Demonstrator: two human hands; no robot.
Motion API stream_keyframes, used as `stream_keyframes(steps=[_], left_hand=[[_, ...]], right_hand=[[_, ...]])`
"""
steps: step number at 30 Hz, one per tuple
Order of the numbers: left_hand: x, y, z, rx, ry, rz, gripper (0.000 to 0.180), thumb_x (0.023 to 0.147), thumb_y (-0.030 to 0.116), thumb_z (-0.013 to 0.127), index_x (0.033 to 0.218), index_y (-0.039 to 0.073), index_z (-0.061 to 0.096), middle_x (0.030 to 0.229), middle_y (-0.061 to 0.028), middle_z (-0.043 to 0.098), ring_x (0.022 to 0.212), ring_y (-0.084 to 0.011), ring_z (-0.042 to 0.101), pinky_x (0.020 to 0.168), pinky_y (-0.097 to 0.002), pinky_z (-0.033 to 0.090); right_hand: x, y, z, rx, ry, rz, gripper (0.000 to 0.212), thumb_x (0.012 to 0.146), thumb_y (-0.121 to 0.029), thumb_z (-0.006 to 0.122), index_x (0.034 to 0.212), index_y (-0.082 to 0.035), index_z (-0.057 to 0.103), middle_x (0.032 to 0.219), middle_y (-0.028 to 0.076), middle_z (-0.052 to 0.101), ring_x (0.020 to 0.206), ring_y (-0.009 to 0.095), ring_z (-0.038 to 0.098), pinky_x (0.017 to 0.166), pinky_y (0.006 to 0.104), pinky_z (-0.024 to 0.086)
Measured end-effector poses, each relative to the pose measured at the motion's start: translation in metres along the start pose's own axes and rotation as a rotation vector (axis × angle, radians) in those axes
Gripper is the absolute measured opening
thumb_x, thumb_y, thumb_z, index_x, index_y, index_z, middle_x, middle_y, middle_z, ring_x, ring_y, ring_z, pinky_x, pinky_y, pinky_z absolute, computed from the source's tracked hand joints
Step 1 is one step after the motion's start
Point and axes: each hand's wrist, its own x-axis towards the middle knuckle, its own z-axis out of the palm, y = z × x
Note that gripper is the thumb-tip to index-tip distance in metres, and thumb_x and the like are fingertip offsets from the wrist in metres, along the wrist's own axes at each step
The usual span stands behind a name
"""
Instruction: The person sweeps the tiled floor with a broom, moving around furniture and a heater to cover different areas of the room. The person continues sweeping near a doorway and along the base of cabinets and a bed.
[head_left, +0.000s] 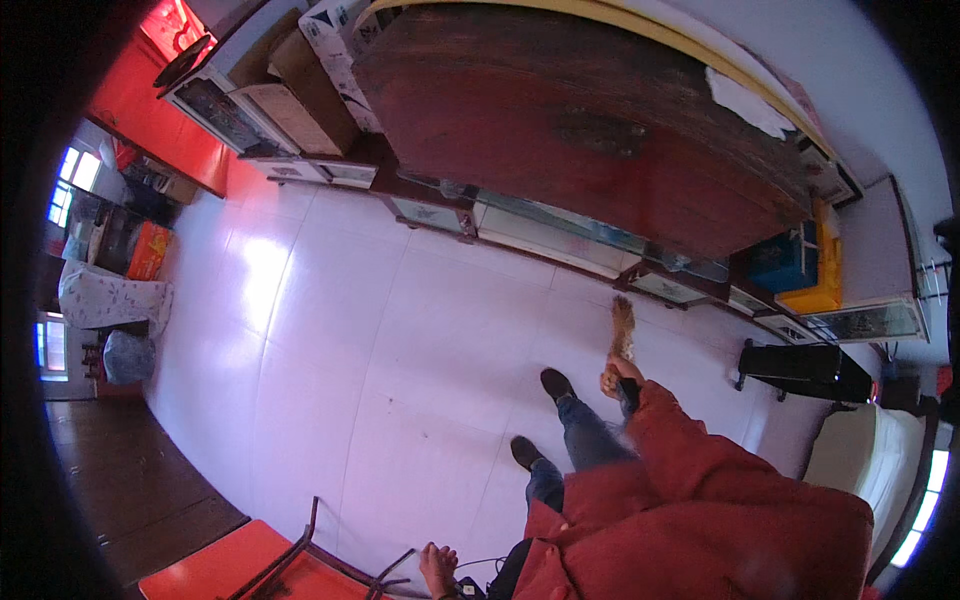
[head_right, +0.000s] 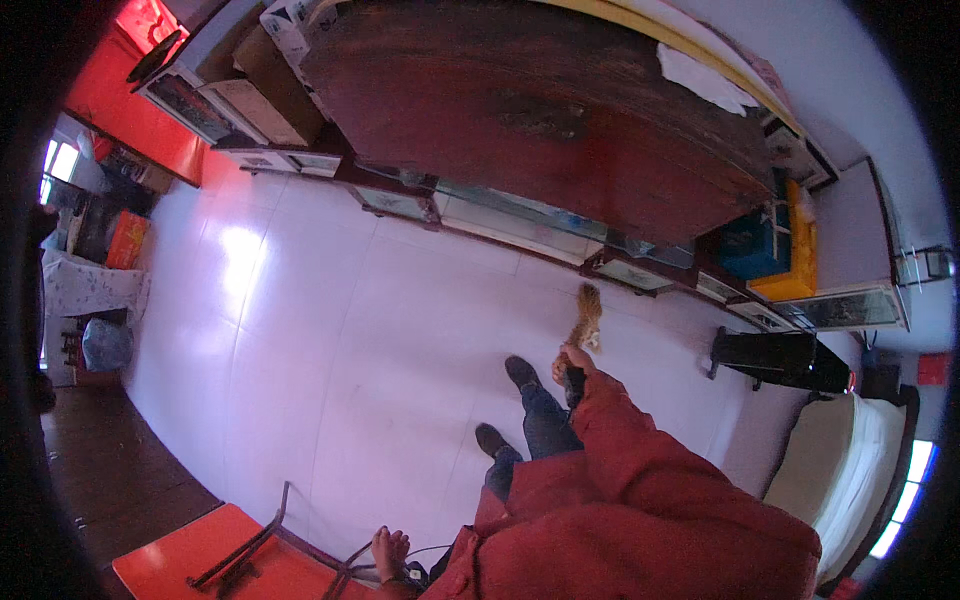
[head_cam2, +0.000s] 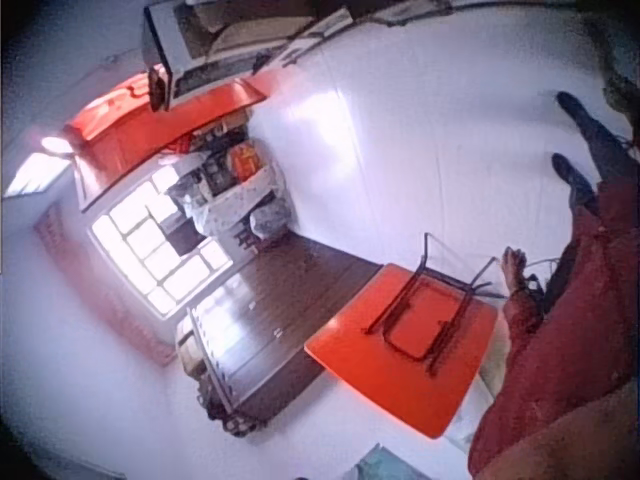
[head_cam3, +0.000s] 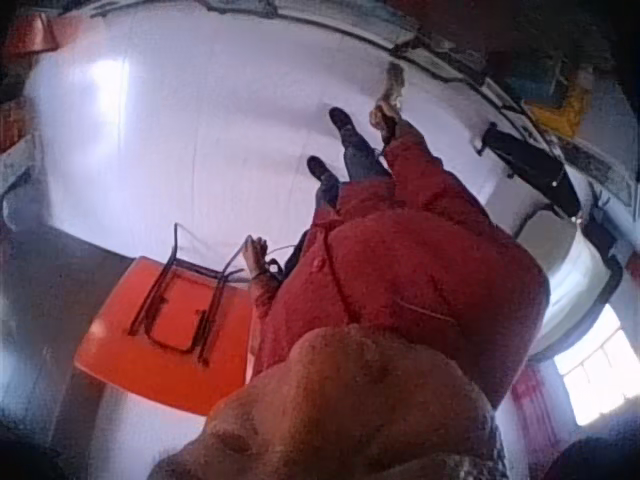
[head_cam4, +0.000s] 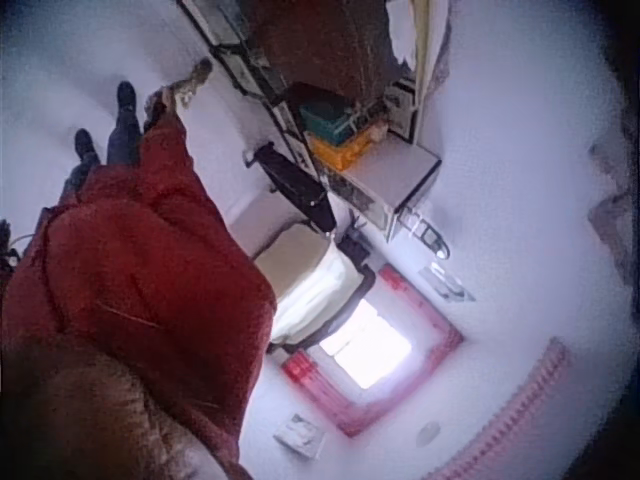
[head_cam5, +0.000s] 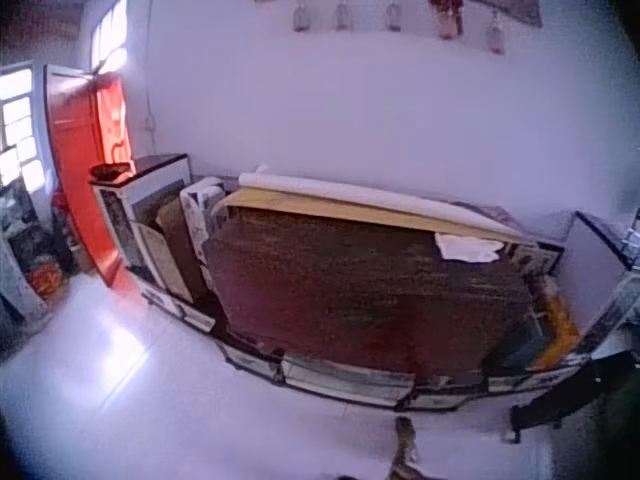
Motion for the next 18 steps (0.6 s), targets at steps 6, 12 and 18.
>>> stream_keyframes(steps=[6, 12, 18], left_hand=[[-0.023, -0.012, 0.037, -0.010, 0.134, -0.077, 0.029, 0.081, 0.026, 0.049, 0.106, 0.013, 0.043, 0.075, -0.0122, 0.053, 0.060, -0.0230, 0.052, 0.046, -0.0301, 0.043], [-0.041, -0.010, 0.084, 0.021, 0.096, -0.027, 0.033, 0.081, 0.026, 0.049, 0.109, 0.009, 0.041, 0.078, -0.0114, 0.054, 0.061, -0.0198, 0.053, 0.049, -0.0274, 0.044], [-0.053, -0.015, 0.109, 0.008, 0.172, -0.064, 0.036, 0.081, 0.026, 0.049, 0.110, 0.007, 0.041, 0.077, -0.0108, 0.054, 0.059, -0.0183, 0.052, 0.050, -0.0266, 0.044]], right_hand=[[0.057, -0.013, 0.081, -0.098, -0.067, -0.027, 0.038, 0.078, -0.030, 0.044, 0.049, -0.005, 0.042, 0.042, 0.010, 0.044, 0.036, 0.022, 0.045, 0.035, 0.0316, 0.037], [0.073, -0.013, 0.138, -0.227, 0.225, -0.132, 0.026, 0.076, -0.028, 0.049, 0.066, -0.005, 0.044, 0.049, 0.010, 0.045, 0.037, 0.025, 0.045, 0.033, 0.0366, 0.035], [0.082, 0.006, 0.136, -0.743, 0.334, -0.307, 0.028, 0.072, -0.018, 0.055, 0.092, -0.002, 0.045, 0.063, 0.012, 0.051, 0.049, 0.025, 0.049, 0.041, 0.0381, 0.041]])
